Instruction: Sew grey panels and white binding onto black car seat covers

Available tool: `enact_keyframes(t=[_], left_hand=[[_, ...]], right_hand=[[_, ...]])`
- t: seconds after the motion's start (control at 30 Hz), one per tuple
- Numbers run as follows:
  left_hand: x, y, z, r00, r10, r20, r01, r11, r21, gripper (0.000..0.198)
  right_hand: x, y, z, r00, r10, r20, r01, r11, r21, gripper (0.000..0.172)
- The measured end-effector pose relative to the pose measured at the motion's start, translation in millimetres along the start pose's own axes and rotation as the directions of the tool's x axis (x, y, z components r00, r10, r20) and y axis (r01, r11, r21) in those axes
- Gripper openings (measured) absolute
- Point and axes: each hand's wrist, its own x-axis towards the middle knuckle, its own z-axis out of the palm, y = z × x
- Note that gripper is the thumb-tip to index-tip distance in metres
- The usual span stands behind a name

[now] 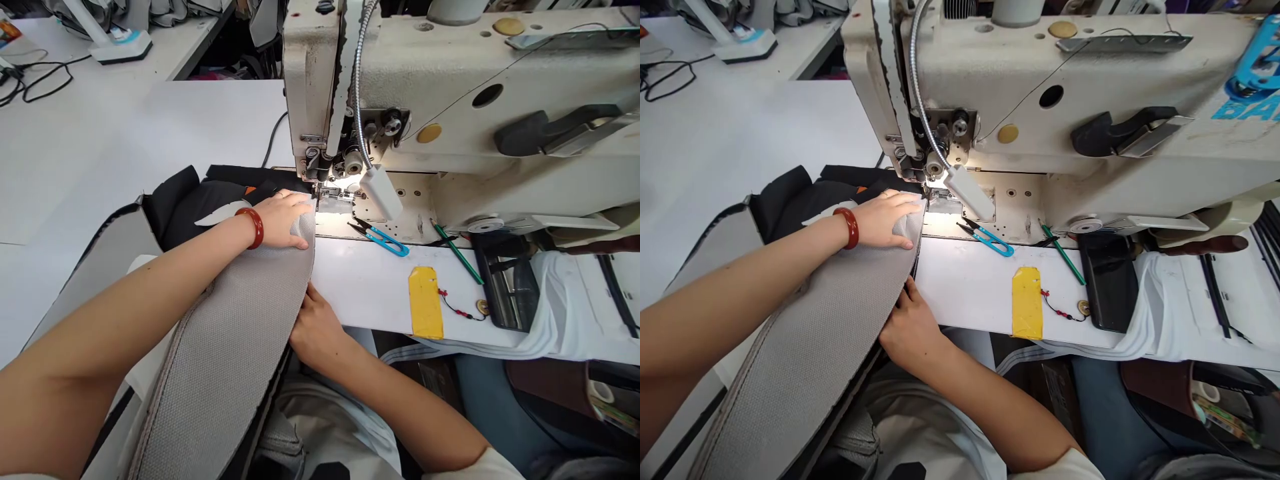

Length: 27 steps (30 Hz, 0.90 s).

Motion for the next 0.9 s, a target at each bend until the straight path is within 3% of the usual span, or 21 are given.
enact_keyframes(t=[0.13,0.53,0.73,0.9], left_hand=[[2.1,-0.8,-0.4,1.000,-0.007,0.007,0.007,1.000,-0.008,0.085],[7.5,-7.3,4.3,0.999,0.030,0.021,-0.029,0.999,-0.039,0.090],[-0.1,-1.0,-0.8,0.998,0.048,-0.040,-0.045,0.997,0.069,0.071],[-10.4,12.5,-4.5,1.000,0.027,0.002,-0.027,0.994,0.109,0.057]], right_hand=[[1.0,-0.6,-4.9,0.999,0.020,0.047,-0.021,1.000,0.014,0.017],[1.3,-0.3,-7.2,0.999,0.034,0.031,-0.034,0.999,-0.011,0.020],[-0.2,3.1,-14.3,0.998,0.059,0.034,-0.056,0.996,-0.069,0.018],[-6.2,-3.1,-16.3,0.999,0.044,0.026,-0.041,0.996,-0.082,0.019]])
